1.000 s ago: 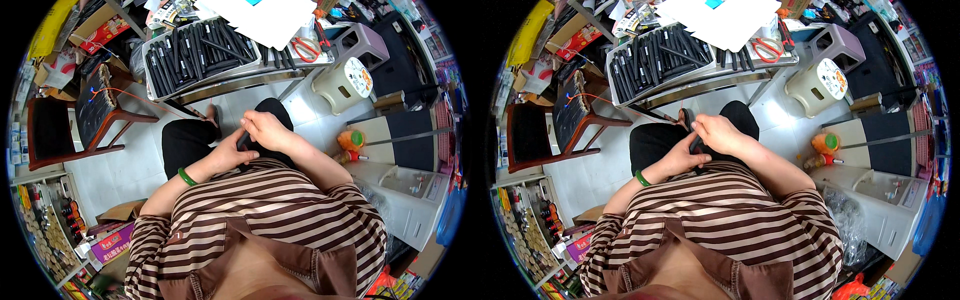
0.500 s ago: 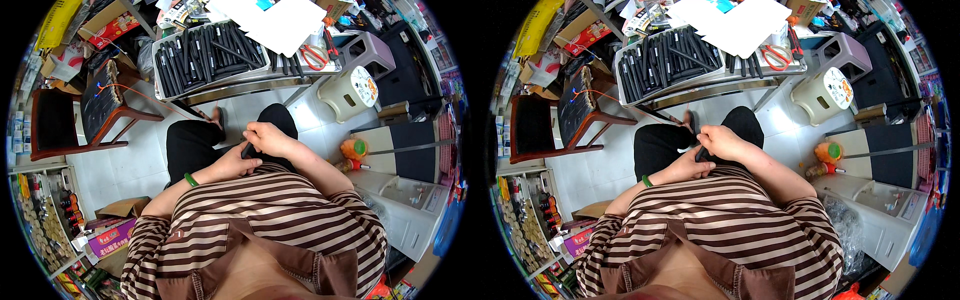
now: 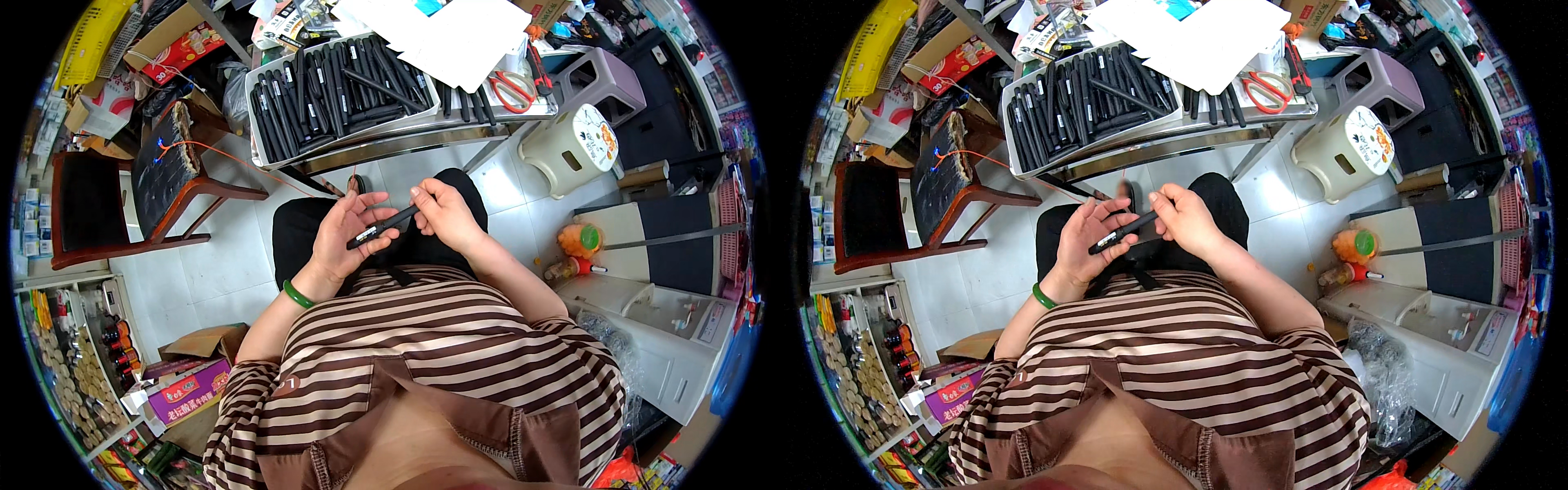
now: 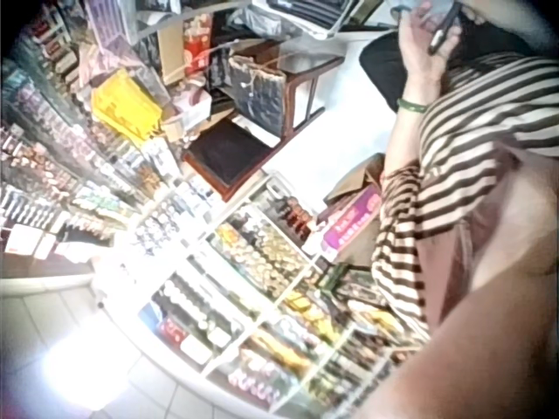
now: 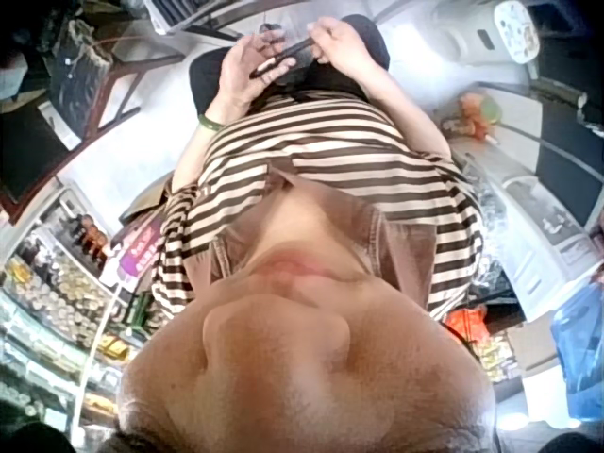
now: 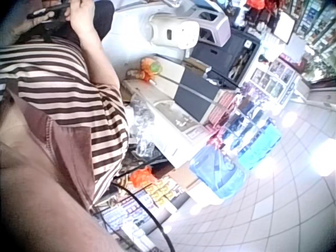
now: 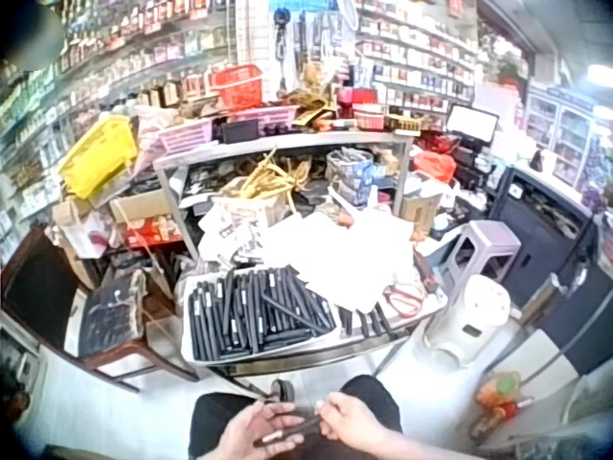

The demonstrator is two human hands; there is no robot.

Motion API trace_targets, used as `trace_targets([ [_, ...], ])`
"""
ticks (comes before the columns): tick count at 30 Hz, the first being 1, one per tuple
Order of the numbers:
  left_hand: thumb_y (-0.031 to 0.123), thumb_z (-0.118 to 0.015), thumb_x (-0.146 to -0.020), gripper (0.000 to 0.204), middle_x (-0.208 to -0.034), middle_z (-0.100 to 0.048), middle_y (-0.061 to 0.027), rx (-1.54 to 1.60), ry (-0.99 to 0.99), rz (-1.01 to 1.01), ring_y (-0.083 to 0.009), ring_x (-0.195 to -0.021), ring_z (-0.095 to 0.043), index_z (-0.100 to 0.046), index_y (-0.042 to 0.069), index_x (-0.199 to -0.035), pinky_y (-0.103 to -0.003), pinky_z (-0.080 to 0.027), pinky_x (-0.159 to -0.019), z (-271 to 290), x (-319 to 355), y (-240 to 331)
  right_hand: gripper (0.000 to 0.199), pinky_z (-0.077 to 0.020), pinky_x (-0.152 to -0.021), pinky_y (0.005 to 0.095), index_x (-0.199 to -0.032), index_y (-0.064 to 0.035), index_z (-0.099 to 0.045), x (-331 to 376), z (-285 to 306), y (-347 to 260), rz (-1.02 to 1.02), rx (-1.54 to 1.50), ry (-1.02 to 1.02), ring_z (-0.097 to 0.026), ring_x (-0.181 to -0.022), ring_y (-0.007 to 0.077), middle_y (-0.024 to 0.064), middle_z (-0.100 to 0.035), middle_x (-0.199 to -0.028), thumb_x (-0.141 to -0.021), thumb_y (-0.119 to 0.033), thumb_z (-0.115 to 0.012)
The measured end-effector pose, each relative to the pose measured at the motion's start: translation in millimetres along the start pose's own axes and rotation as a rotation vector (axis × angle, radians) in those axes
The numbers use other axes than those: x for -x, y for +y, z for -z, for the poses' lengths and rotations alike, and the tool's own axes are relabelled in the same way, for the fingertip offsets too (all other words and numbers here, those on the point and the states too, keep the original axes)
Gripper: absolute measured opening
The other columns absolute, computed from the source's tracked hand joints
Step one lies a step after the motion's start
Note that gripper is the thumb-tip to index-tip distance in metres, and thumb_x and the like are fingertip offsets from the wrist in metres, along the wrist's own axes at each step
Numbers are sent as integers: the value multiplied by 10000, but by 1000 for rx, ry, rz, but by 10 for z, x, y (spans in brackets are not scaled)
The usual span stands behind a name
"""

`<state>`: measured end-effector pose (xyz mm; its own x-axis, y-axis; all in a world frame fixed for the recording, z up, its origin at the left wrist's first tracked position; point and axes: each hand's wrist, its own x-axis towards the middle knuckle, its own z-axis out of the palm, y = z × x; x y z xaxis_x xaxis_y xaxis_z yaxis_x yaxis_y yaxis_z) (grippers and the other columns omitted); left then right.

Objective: The person sits at a table and repeatedly assembles black pens by inserting ink cartridges into barrels. They test each pen on a piece of paper, then place it into a tray. The person also handles small plastic bags containing pen parts.

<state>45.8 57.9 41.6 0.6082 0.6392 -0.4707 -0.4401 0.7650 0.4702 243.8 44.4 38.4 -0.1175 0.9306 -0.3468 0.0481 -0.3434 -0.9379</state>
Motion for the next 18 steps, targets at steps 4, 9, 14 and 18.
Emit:
trace_targets([
  [4,524,-362,-868,533,-975,-585,-100,-128,189,-27,-199,-906,-567,-523,55,-1066,-309,-488,-750,-95,9,50,246,-380,-435,196,-814,-40,-489,79,-69,-86,38,-12,-49,-450,-454,69,15,-491,-548,-920,-259,-451],
  [9,548,-361,-862,513,-949,-586,-72,-265,215,-39,-164,-897,-539,-551,91,-1000,-325,-412,-809,-294,130,144,233,-375,-432,191,-812,-48,-478,138,-108,-169,30,-40,-35,-449,-462,66,11,-481,-552,-930,-244,-433],
  [14,538,-343,-874,532,-948,-585,-80,-314,153,-105,-167,-904,-532,-546,65,-1009,-320,-416,-809,-350,148,222,242,-374,-436,184,-812,-49,-481,128,-118,-167,75,-101,-26,-454,-468,67,8,-477,-558,-933,-250,-420],
  [18,498,-332,-897,521,-972,-582,-95,-336,58,-294,-174,-919,-529,-528,35,-1036,-315,-417,-825,-316,-16,268,228,-387,-461,181,-853,-48,-512,65,17,-170,66,-213,-45,-462,-485,68,9,-494,-586,-927,-249,-434],
])
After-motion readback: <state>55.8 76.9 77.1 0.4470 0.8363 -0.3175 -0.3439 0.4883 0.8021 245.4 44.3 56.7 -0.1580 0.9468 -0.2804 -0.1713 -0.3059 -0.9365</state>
